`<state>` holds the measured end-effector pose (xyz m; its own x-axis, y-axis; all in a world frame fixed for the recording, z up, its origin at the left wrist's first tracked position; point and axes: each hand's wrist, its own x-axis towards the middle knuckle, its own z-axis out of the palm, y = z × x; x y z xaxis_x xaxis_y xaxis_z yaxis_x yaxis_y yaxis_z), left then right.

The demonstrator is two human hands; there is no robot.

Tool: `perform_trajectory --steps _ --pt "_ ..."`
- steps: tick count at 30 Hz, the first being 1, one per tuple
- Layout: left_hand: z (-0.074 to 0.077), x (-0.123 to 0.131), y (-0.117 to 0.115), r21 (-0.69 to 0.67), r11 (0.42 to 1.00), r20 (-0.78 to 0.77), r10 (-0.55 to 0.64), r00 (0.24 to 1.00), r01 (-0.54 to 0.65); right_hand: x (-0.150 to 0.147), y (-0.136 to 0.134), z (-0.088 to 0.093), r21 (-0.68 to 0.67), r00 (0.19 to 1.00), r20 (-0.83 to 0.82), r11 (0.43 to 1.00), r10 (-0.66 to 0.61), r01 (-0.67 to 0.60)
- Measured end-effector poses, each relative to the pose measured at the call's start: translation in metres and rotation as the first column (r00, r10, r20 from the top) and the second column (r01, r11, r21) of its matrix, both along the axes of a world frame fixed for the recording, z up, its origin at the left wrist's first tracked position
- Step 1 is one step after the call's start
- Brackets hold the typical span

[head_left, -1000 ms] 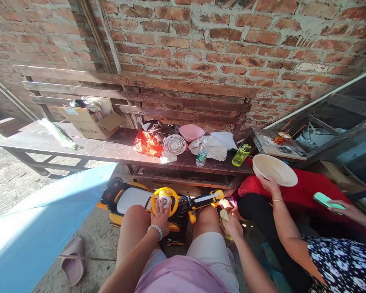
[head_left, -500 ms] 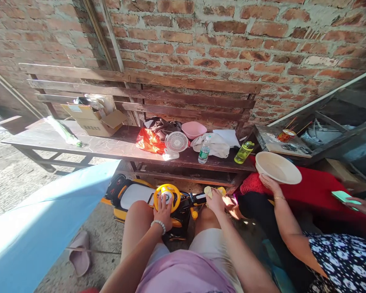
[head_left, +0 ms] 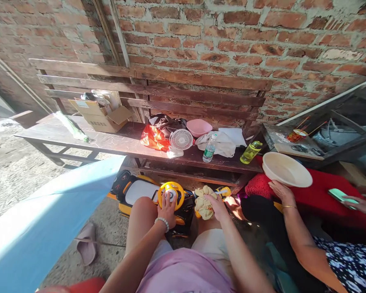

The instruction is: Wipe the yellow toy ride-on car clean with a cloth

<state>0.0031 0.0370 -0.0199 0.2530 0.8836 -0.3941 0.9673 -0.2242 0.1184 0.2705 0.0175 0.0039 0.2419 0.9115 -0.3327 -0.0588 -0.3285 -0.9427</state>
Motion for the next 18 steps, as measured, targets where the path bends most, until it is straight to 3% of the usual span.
perform_trajectory --steps 2,4,7,9,14,18 --pt "0.0 0.0 0.0 -0.005 1.0 -0.002 -0.003 1.0 0.003 0.002 0.011 0.005 0.026 1.0 0.009 1.0 -0.015 0.014" --pt "0.001 0.001 0.0 -0.012 1.0 -0.006 0.001 1.0 -0.001 -0.002 0.025 0.007 0.038 0.983 0.164 0.996 0.078 -0.085" --pt "0.002 0.001 0.0 -0.013 1.0 -0.001 0.011 1.0 -0.011 -0.015 0.046 0.007 -0.038 0.857 0.432 0.955 0.281 -0.294" --pt "0.002 0.001 0.0 -0.018 1.0 0.006 0.008 1.0 -0.008 -0.021 0.06 0.007 -0.114 0.773 0.52 0.927 0.363 -0.358" --pt "0.003 0.0 0.0 -0.044 0.999 -0.002 0.001 1.0 -0.001 -0.02 0.098 0.013 -0.434 0.607 0.57 0.83 0.554 -0.35" --pt "0.003 -0.001 -0.001 -0.05 0.999 -0.02 0.003 1.0 -0.004 -0.021 0.126 0.012 -0.538 0.514 0.598 0.783 0.616 -0.313"
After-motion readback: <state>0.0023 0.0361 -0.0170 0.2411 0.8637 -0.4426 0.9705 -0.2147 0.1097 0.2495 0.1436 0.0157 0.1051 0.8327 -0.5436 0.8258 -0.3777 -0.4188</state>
